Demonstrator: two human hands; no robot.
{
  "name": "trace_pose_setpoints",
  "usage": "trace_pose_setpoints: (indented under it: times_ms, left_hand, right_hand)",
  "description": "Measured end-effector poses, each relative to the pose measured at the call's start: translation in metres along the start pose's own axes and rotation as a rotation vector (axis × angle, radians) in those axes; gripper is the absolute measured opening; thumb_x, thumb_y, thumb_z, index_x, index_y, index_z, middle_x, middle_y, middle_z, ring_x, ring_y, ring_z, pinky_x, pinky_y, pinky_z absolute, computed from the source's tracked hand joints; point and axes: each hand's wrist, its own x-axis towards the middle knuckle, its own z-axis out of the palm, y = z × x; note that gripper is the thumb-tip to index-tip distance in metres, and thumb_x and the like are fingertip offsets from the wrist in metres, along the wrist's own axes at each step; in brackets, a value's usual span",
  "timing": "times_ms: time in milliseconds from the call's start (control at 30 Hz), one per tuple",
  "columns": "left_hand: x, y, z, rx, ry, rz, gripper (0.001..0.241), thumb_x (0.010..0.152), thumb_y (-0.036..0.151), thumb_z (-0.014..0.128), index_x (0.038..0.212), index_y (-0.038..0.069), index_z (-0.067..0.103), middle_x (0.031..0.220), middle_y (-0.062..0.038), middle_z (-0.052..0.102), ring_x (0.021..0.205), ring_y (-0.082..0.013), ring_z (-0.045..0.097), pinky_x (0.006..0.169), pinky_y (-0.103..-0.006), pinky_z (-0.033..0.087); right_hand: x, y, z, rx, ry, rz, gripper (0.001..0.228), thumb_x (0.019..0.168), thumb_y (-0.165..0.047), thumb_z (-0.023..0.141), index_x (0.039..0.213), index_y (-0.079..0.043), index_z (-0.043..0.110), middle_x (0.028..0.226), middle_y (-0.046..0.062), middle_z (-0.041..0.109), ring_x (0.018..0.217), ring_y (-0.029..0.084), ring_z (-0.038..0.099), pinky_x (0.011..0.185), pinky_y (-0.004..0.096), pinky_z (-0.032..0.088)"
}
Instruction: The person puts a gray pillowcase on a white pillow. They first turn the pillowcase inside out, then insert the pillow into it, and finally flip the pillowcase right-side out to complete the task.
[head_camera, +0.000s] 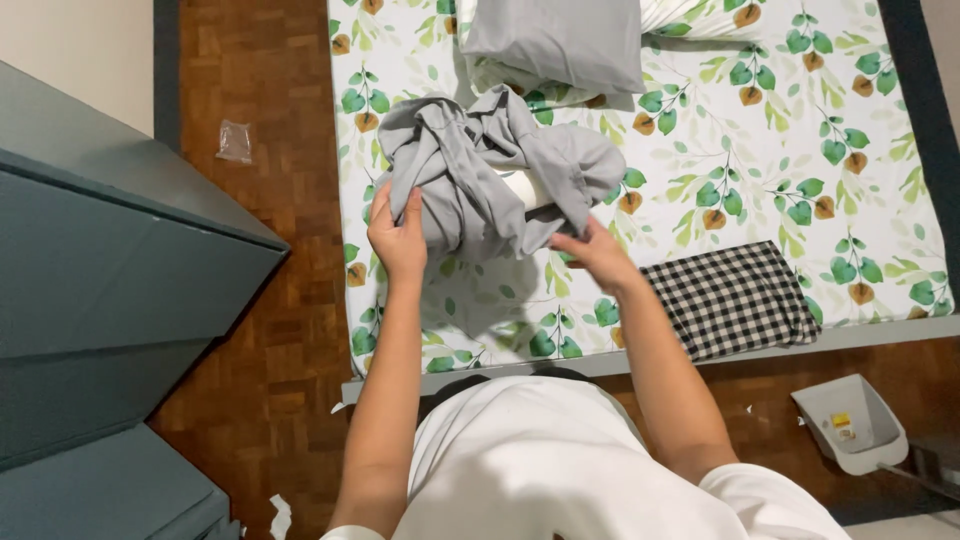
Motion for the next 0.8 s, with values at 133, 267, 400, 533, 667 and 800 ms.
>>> trace_pose_setpoints:
  times_ms: [133,267,400,533,667,800]
  left_hand:
    - [-0.002,0.009,-0.003,-0.043,0.005,-0.012,0.022,0.093,0.017,0.080,0.107,0.000,0.076,0.110,-0.016,0.073,0.112,-0.0358,0.067,0.104,-0.0429,0.047]
    - [0.005,0.047,-0.012,-0.054,0.016,0.004,0.018,0.099,0.016,0.072,0.100,-0.001,0.075,0.103,-0.016,0.074,0.110,-0.0361,0.068,0.104,-0.0442,0.047]
    - [-0.001,0.008,-0.020,-0.106,0.077,-0.090,0.029,0.105,0.018,0.065,0.079,0.004,0.070,0.068,-0.009,0.063,0.077,-0.0074,0.045,0.073,-0.0322,0.050]
    - [-0.001,0.014,-0.028,-0.191,0.099,-0.159,0.034,0.105,0.019,0.065,0.074,0.005,0.067,0.063,-0.004,0.061,0.075,-0.0073,0.045,0.070,-0.0306,0.049]
    - [-0.006,0.011,-0.032,-0.388,0.147,-0.315,0.025,0.104,0.021,0.064,0.087,0.005,0.073,0.079,-0.006,0.071,0.083,-0.0065,0.053,0.081,-0.0297,0.052]
    - [0.004,0.054,-0.041,-0.490,0.099,-0.455,0.036,0.103,0.030,0.060,0.094,-0.003,0.068,0.083,-0.001,0.065,0.074,-0.0078,0.054,0.070,-0.0201,0.046]
  right_hand:
    - [-0.002,-0.013,0.016,-0.045,0.080,-0.074,0.023,0.082,-0.024,0.087,0.101,-0.013,0.080,0.084,0.010,0.074,0.081,0.020,0.069,0.074,0.039,0.056]
    - [-0.013,-0.086,0.008,0.314,-0.037,-0.320,0.012,0.089,-0.020,0.077,0.097,-0.011,0.073,0.076,0.003,0.064,0.067,0.013,0.055,0.071,0.032,0.045]
    - [0.010,-0.116,-0.023,1.030,-0.098,-0.334,0.015,0.092,-0.023,0.067,0.095,-0.014,0.079,0.102,0.008,0.080,0.097,0.027,0.079,0.093,0.042,0.061]
    - [0.029,-0.115,-0.053,1.109,-0.328,-0.405,0.026,0.097,-0.033,0.058,0.096,-0.021,0.080,0.109,0.009,0.079,0.106,0.033,0.077,0.100,0.047,0.060]
    - [0.017,-0.145,-0.034,0.935,-0.473,-0.681,0.034,0.103,-0.037,0.052,0.136,-0.027,0.056,0.148,-0.004,0.054,0.140,0.031,0.052,0.118,0.052,0.048]
    - [0.025,-0.141,-0.009,0.071,-0.083,-1.019,0.095,0.099,-0.011,0.074,0.166,-0.014,0.007,0.174,0.022,0.016,0.164,0.041,0.022,0.138,0.054,0.022]
